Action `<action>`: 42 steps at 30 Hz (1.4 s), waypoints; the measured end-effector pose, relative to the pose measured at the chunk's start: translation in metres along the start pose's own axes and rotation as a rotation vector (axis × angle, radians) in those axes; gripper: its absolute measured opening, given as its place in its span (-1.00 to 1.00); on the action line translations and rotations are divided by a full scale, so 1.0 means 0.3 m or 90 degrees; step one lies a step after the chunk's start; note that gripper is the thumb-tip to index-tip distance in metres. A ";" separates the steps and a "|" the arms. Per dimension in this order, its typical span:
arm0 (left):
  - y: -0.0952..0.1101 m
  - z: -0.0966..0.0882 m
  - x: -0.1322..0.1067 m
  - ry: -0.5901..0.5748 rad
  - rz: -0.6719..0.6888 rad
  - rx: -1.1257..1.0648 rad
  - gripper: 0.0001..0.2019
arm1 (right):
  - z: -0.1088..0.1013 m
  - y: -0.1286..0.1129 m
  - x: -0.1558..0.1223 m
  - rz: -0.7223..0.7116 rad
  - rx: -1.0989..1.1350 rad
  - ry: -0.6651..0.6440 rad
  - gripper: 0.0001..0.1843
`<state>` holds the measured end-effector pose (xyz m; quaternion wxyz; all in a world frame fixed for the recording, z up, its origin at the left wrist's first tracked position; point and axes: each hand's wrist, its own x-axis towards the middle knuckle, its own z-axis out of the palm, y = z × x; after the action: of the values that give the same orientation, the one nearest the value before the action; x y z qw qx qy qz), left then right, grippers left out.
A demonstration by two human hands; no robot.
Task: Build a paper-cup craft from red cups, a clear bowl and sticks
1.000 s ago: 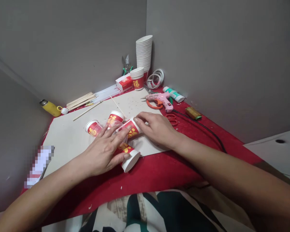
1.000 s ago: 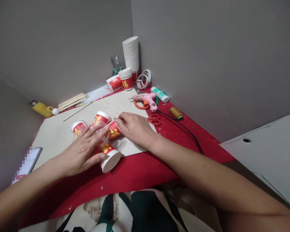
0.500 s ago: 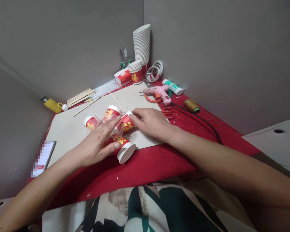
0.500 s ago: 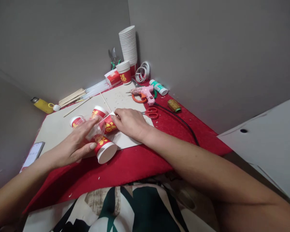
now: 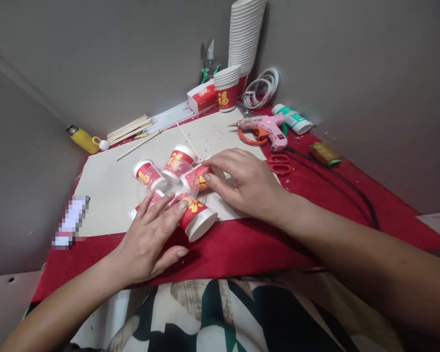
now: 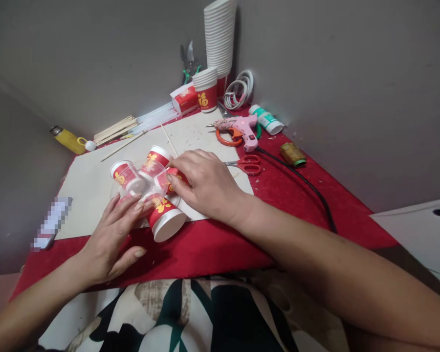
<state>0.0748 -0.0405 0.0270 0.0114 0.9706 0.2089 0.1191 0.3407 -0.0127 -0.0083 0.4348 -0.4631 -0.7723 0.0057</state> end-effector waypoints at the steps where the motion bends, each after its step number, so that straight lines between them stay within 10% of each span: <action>1: -0.001 0.004 0.003 0.001 0.001 -0.002 -0.23 | 0.002 -0.002 -0.002 -0.004 0.000 -0.004 -0.73; 17: -0.003 0.008 -0.003 0.071 -0.021 -0.080 -0.27 | -0.021 -0.014 0.001 0.043 0.008 -0.068 -0.74; 24: -0.073 -0.033 -0.133 0.261 -0.156 -0.054 -0.36 | -0.021 -0.026 -0.006 -0.006 0.056 -0.032 -0.77; 42: -0.129 0.053 -0.135 0.157 -0.075 0.025 -0.25 | 0.006 -0.014 -0.012 0.009 0.040 -0.080 -0.77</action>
<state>0.0272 -0.0213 -0.0003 -0.0263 0.9346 0.2677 0.2329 0.3371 -0.0169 -0.0100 0.3998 -0.4535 -0.7941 0.0623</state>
